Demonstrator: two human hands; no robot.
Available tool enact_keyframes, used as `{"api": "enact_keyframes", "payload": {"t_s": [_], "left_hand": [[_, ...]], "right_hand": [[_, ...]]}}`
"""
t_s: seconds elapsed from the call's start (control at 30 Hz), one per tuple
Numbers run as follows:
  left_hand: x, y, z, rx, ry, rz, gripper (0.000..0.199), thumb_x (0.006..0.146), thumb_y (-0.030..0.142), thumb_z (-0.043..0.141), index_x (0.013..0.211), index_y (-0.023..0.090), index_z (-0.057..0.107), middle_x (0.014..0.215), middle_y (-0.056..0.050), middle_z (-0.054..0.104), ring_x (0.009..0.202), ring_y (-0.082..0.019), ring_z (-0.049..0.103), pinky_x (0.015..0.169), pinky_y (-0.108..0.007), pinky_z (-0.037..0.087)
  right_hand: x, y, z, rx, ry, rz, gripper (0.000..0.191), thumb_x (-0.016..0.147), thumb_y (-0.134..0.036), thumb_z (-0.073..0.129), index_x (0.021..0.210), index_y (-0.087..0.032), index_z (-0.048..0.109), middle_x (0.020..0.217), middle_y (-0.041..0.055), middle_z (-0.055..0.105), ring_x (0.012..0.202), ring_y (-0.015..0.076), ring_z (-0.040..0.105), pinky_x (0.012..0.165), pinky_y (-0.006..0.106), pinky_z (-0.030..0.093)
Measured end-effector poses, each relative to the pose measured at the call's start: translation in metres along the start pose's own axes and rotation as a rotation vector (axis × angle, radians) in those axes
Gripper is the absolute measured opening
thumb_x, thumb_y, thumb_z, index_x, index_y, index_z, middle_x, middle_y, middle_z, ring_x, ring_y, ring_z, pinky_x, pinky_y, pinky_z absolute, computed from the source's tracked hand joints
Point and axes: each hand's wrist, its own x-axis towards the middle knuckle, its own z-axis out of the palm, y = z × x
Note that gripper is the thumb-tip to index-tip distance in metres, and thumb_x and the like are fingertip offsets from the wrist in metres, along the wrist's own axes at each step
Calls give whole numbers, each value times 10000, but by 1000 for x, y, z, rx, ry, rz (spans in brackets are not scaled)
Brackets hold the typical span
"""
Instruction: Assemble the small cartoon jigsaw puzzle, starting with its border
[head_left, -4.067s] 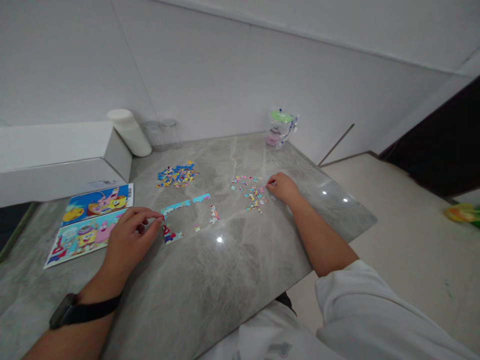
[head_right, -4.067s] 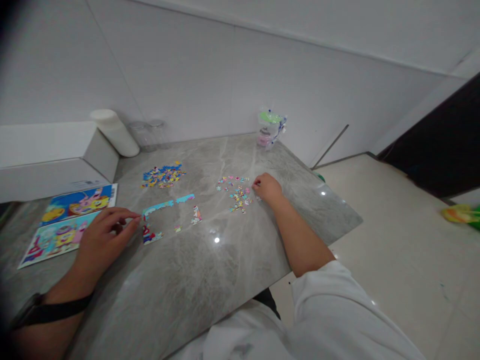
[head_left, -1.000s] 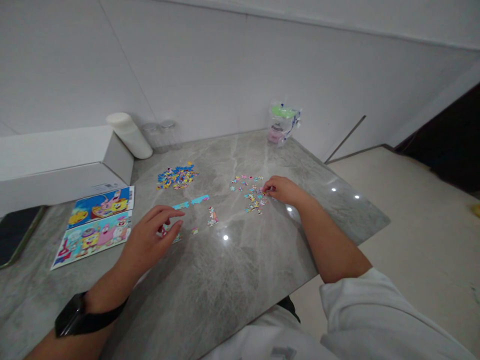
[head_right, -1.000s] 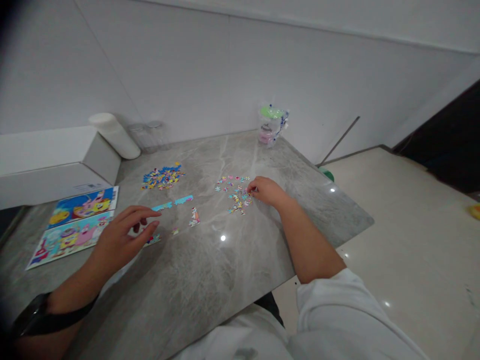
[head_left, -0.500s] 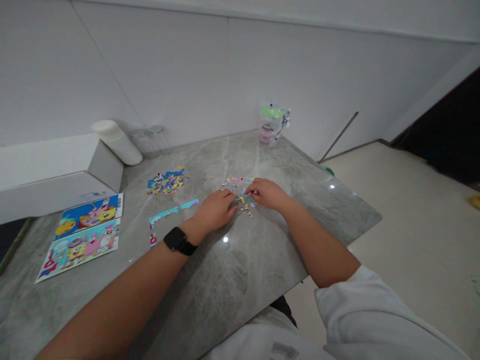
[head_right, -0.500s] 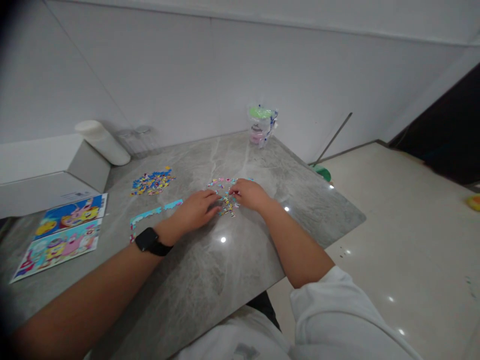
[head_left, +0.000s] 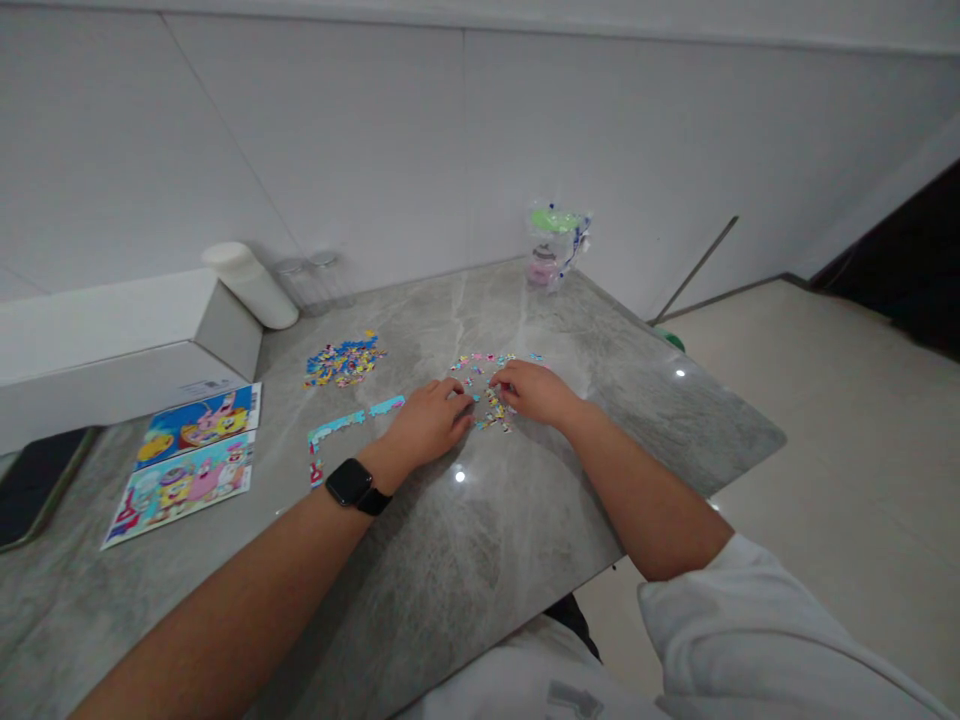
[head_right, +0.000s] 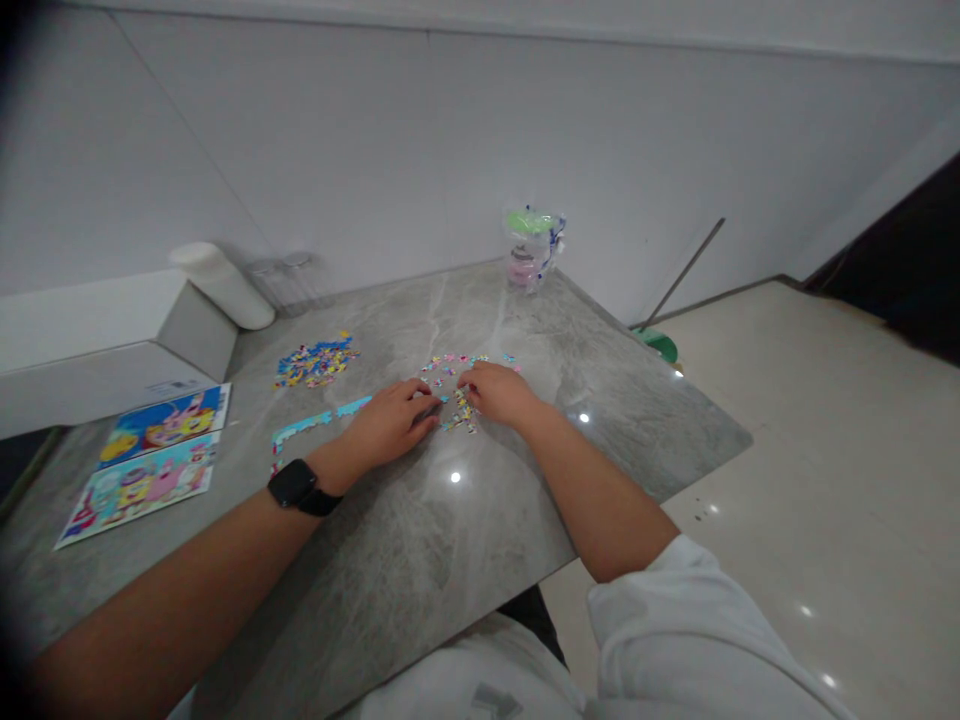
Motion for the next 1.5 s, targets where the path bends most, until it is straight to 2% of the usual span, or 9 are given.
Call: {"api": "enact_keyframes", "payload": {"t_s": [0.23,0.43,0.57,0.67,0.83,1.0,1.23,1.37,1.5], "left_hand": [[-30,-12,-26,-62,161,-118,376,1108,361,393,1140,187,726,1149,-123,713,1052,-264,666,981,-439,530],[-104,-46,-60,-137,315,-319,412,1102,427,342,1029,207,683,1067,-97,687,1044,-262,642,983,-424,504],[-156,-56,-69,-162,405,-514,399,1094,447,342,915,226,622,931,-60,641,924,-242,623,880,-386,489],[-179,-58,-73,-171,424,-568,396,1092,454,337,881,234,589,894,-50,628,903,-239,616,862,-382,476],[-184,-63,-80,-184,495,-616,388,1078,463,355,873,233,591,904,-53,637,940,-241,624,880,-382,481],[-182,-71,-66,-274,597,-632,333,1056,415,417,896,221,635,892,-47,662,891,-216,620,826,-358,480],[-193,-66,-49,-346,546,-496,232,1025,386,535,956,214,674,936,-50,688,845,-197,604,815,-354,500],[-194,-62,-46,-325,526,-454,159,1006,359,616,1012,220,691,985,-58,695,909,-206,637,861,-370,533],[-190,-57,-39,-305,482,-400,196,963,346,718,1125,234,721,1092,-79,715,1049,-237,668,966,-410,557]], "right_hand": [[8,-7,8,-45,61,51,287,1017,-214,607,1224,-242,803,1145,107,731,1086,229,677,956,312,478],[11,-6,9,-29,8,-5,270,1004,-196,609,1178,-238,812,1150,95,740,1070,214,685,960,306,487],[21,-1,5,-37,-44,-37,209,941,-180,677,1104,-216,803,1084,86,734,1000,201,677,903,291,490],[33,-1,0,-47,-83,-48,150,870,-156,716,990,-199,794,1034,82,727,936,194,668,849,280,487],[55,-16,-18,129,-75,-59,87,820,-147,692,850,-208,746,866,26,736,799,165,646,748,264,468],[65,-69,-20,532,-38,-128,131,853,-324,698,918,-215,733,821,3,720,756,158,626,712,276,481],[72,-154,42,959,-64,-96,225,853,-421,713,959,-222,710,877,7,739,777,158,658,745,296,520],[77,-172,71,1002,0,-56,255,852,-422,708,1016,-228,688,876,7,744,797,165,679,758,300,529],[69,-175,82,1027,22,-64,266,843,-411,728,1032,-234,669,895,22,762,820,179,706,784,318,543]]}}
